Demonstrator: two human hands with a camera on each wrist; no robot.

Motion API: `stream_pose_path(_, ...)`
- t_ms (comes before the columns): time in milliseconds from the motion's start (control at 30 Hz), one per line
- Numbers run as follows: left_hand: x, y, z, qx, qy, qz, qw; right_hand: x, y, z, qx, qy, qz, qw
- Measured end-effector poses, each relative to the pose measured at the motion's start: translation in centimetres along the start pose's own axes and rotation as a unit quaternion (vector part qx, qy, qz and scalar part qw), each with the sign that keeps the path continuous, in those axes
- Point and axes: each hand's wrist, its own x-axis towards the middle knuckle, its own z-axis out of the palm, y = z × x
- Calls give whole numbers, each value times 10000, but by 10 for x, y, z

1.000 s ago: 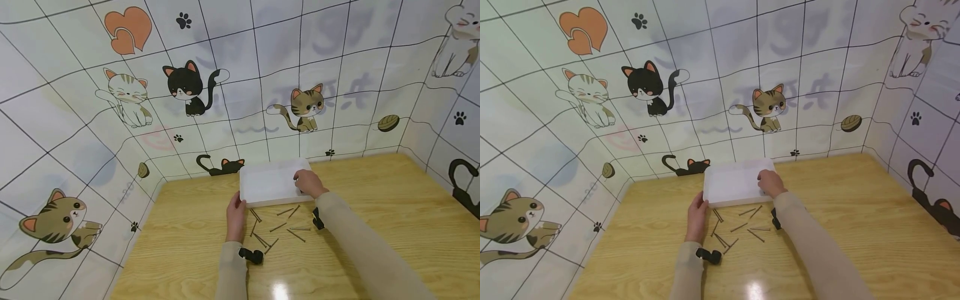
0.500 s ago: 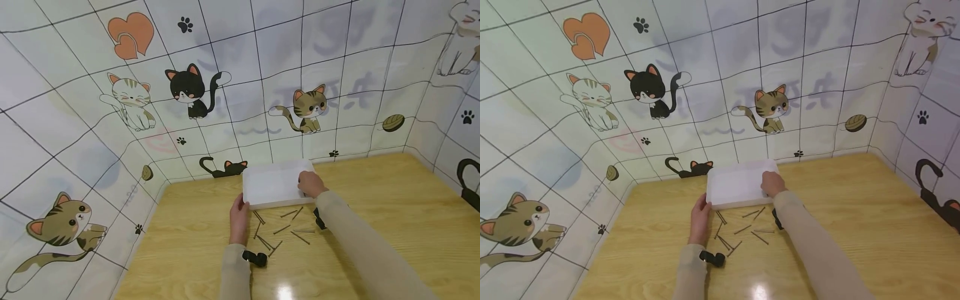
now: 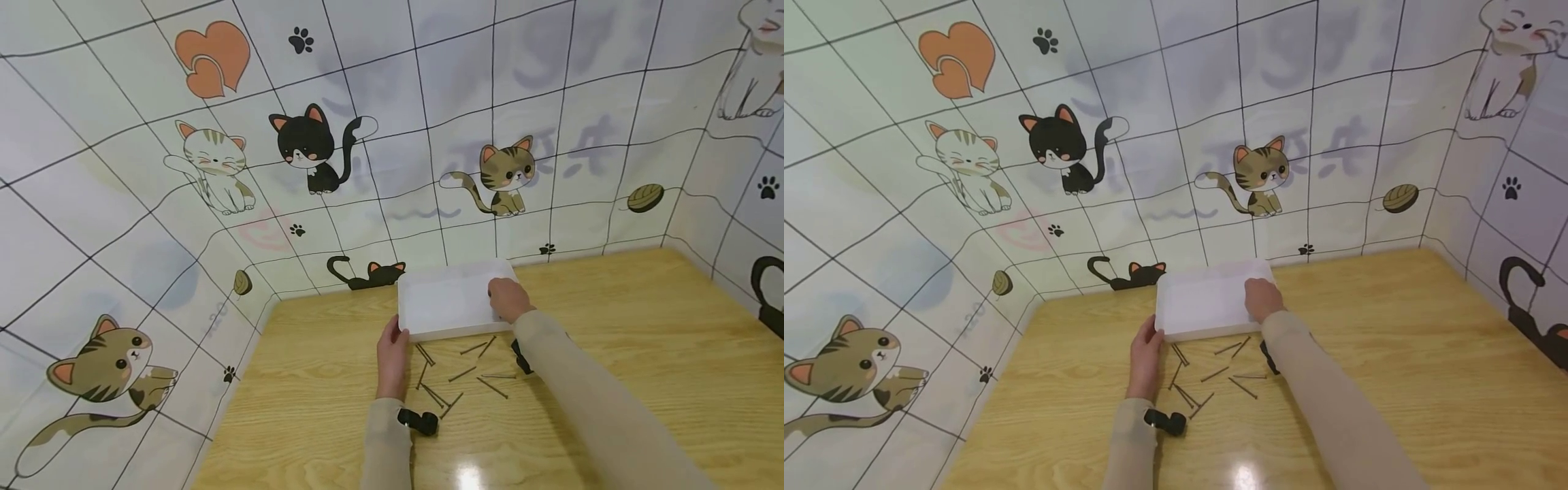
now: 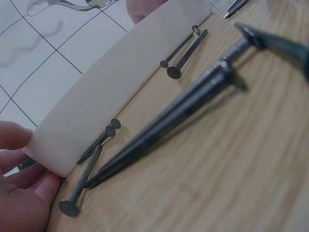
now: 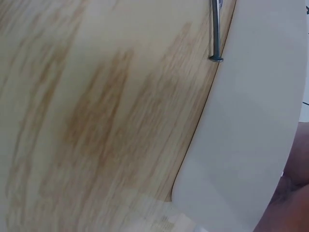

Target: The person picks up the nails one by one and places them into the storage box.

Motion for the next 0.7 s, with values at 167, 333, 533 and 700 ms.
stream_pose_path(167,-1,1,0,1,-19,35,10000,0,1,0,-109,45,-77,9999)
stream_pose_path(333,-2,1,1,-40,-42,-18,10000,-2,2,0,-172,134,-85,9997)
stream_pose_path(533,-1,1,0,-27,-58,0,10000,-2,2,-1,-235,48,-76,9997)
stream_pose_path(700,-1,2,-1,-39,-43,-28,10000,-3,3,-4,-209,44,-141,9997)
